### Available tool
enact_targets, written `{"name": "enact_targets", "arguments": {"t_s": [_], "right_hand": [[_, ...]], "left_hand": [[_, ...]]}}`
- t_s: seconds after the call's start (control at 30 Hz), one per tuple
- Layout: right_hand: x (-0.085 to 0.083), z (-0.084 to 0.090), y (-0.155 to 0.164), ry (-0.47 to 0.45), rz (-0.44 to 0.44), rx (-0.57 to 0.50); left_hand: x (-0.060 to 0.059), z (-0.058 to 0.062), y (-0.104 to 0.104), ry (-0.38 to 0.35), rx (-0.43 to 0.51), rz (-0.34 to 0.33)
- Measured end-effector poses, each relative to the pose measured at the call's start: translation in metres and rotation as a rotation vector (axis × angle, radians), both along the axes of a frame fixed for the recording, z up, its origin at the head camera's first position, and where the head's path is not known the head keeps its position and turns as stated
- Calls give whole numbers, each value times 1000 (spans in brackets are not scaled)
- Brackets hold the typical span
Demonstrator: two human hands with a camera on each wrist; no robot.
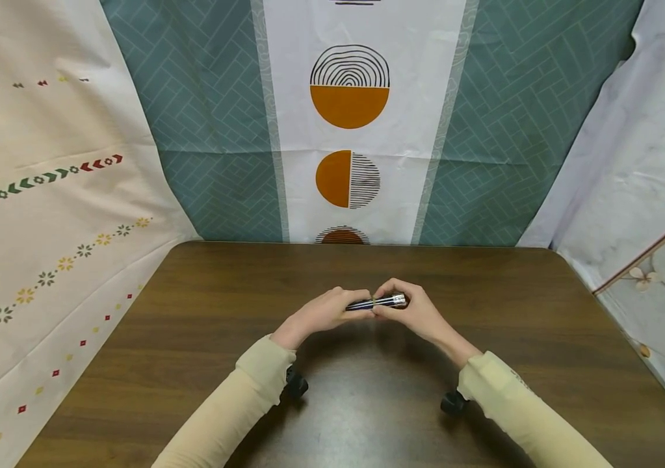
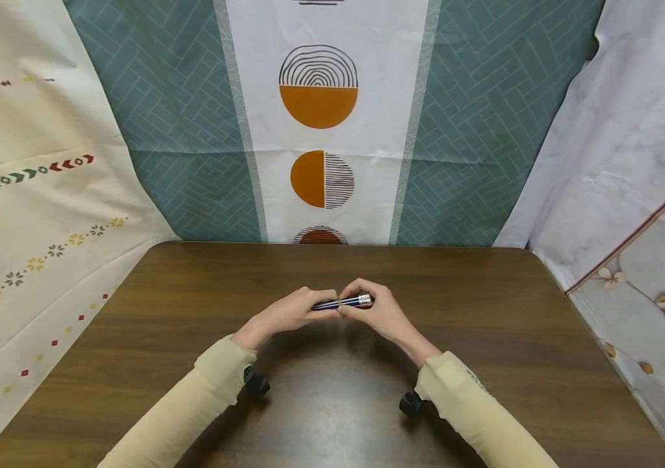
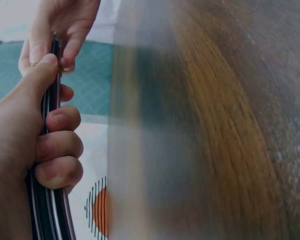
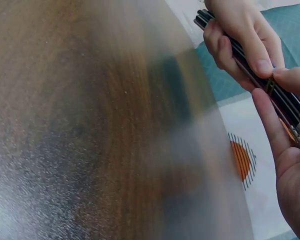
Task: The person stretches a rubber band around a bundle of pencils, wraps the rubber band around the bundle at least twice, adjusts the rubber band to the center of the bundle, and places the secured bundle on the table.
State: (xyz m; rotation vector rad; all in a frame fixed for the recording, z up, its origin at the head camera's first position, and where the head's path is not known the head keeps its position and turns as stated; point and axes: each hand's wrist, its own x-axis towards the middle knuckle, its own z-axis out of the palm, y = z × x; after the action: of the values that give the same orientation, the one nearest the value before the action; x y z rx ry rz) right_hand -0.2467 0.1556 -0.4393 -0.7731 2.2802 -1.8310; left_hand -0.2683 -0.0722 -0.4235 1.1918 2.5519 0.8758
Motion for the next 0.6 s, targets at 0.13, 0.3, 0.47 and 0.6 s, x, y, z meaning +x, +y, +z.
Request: {"name": "enact_targets", "arguments": {"t_s": [0.13,0.3,0.47,0.6], "right_hand": [[0,0,0,-5,-32,38],[-1,0,5,-2,-25,54],[-3,0,7,-8,24,46],[-4,2,4,30,38,114]], "left_hand": [[-1,-1,1,13,-14,2],[-3,-2,1,24,-19,3],[-3,-1,3,59,-31,-5],[-2,-2,6,71,-39,-32]]}}
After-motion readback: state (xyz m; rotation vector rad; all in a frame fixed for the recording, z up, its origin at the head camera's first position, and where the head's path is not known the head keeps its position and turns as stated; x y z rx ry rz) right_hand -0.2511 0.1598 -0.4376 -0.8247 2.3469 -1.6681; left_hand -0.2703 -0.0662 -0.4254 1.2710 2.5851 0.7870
